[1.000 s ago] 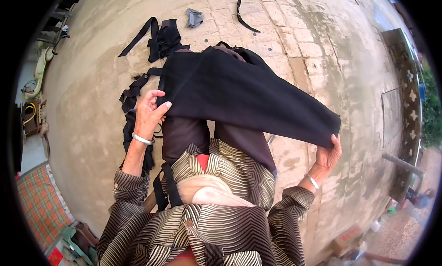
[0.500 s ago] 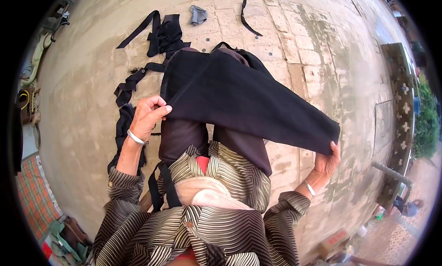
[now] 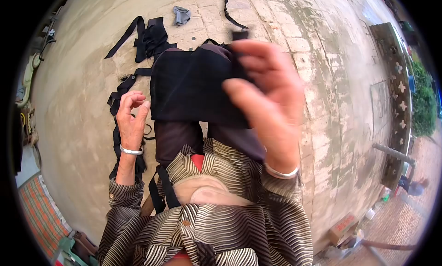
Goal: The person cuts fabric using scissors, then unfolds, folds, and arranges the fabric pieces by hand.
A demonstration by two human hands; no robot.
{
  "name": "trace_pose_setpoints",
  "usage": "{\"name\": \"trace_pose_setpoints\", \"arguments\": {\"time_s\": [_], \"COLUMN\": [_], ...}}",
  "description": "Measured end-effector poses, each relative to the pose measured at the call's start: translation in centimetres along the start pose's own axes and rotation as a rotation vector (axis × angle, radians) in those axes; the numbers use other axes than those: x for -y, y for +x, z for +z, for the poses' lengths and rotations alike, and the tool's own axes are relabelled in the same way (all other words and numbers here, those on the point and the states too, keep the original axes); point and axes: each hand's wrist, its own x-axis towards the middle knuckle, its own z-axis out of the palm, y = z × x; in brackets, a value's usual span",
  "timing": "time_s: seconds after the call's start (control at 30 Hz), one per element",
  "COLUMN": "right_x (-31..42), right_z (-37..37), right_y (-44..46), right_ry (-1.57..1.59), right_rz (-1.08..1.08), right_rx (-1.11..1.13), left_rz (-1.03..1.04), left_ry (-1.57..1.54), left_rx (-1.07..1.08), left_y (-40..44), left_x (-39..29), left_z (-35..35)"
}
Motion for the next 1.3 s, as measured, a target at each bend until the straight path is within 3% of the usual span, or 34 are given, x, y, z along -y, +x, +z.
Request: {"name": "trace_pose_setpoints", "arguments": {"time_s": [0.03,0.07,0.17,0.23,0.3,0.33,0.4,0.5,0.63,1.03,1.17,1.3], "right_x": [0.2,-1.0,-2.3,-3.0,-4.9,-5.9,-7.4,-8.8,-9.7,-11.2,-10.8,-14.0], "right_z": [2.2,3.6,3.0,0.8,-1.6,-2.6,-3.8,-2.5,-1.5,-1.9,-4.7,-14.3], "right_y": [0.4,0.8,0.9,0.2,-1.1,-2.0,-4.0,-6.6,-7.4,-7.6,-9.6,-17.5], "right_ry": [0.102,0.276,0.14,0.029,-0.222,-0.224,-0.558,-0.741,-0.808,-0.853,-0.696,-0.67], "right_rz": [0.068,0.087,0.009,0.064,0.021,0.027,0.012,-0.023,-0.127,-0.29,-0.138,0.262], "right_rx": [0.216,0.397,0.35,0.132,-0.055,-0.054,-0.105,0.0,0.114,0.096,0.082,-0.264], "left_rz": [0.0,-0.155,-0.46,-0.503,-0.521,-0.535,-0.522,-0.513,-0.453,-0.496,-0.527,-0.488], "left_ry": [0.001,-0.229,-0.645,-0.673,-0.673,-0.669,-0.641,-0.618,-0.592,-0.584,-0.522,-0.366], "left_rx": [0.0,0.019,0.135,0.136,0.138,0.137,0.173,0.21,0.294,0.154,0.264,0.276], "left_y": [0.3,0.5,1.0,1.0,1.1,1.0,0.9,0.7,0.6,-0.1,-0.5,-0.9], "left_x": [-0.4,-0.8,0.0,0.1,0.5,0.7,0.6,0.6,0.5,0.1,1.5,4.0], "left_z": [0.0,0.1,0.4,0.9,1.1,1.1,1.0,0.8,0.6,0.0,0.2,0.5]}}
